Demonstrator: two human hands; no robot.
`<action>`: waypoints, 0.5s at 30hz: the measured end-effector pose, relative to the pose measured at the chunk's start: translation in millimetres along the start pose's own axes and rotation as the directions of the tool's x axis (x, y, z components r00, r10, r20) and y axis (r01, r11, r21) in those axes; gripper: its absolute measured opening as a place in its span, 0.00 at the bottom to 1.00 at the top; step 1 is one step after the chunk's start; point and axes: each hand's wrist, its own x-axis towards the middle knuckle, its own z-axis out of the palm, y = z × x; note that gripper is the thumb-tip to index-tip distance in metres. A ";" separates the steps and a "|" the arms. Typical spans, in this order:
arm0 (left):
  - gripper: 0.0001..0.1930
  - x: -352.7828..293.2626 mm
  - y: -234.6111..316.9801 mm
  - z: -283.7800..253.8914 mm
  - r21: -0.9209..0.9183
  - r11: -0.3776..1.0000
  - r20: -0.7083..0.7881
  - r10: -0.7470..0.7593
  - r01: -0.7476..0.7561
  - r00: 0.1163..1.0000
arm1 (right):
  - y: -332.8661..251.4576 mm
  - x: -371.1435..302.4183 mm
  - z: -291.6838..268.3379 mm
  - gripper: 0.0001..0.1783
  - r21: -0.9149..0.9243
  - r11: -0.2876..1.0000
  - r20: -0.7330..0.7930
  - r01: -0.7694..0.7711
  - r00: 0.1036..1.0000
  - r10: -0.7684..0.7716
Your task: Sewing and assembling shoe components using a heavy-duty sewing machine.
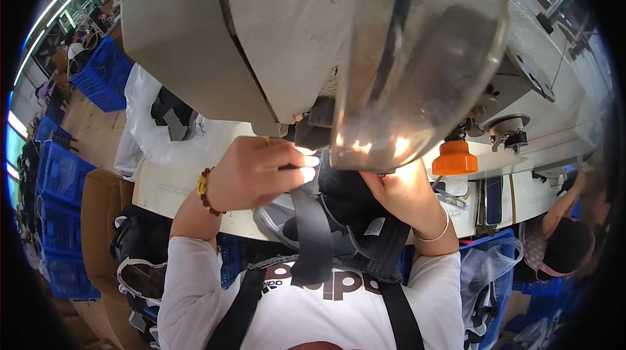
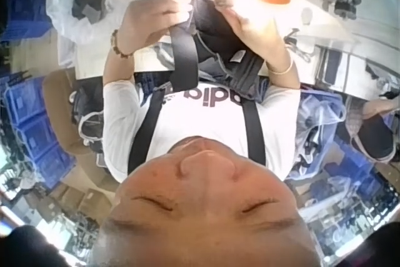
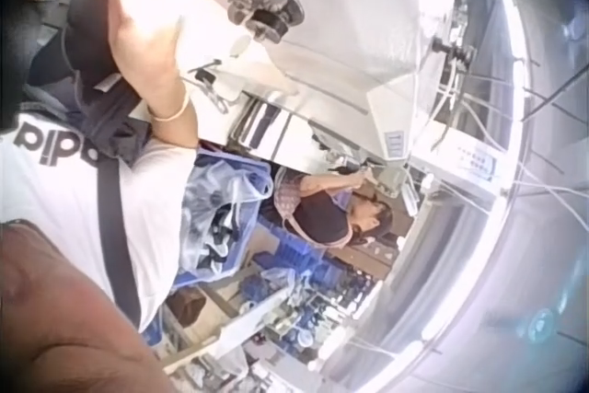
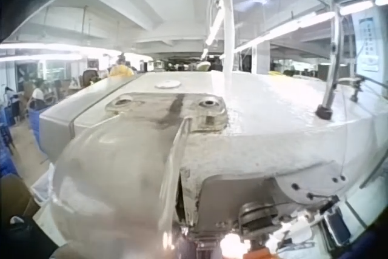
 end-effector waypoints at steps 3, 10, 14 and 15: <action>0.07 7.2 17.0 -2.9 0.144 0.990 0.042 0.001 -0.007 0.999 | -4.1 4.4 -3.1 0.10 -0.098 0.995 0.002 0.024 1.000 -0.024; 0.06 12.3 28.7 3.7 0.185 0.983 -0.002 -0.004 0.005 1.000 | 2.0 -4.4 0.8 0.07 -0.048 0.999 -0.019 -0.009 1.000 0.008; 0.07 12.2 27.9 4.3 0.188 0.982 -0.038 0.012 -0.005 0.999 | 6.1 -11.6 11.5 0.08 0.271 0.952 -0.008 -0.139 0.989 0.147; 0.07 11.9 27.4 4.3 0.186 0.983 -0.036 0.007 -0.001 0.999 | 5.5 -13.1 13.2 0.08 0.228 0.947 0.044 -0.227 0.974 0.223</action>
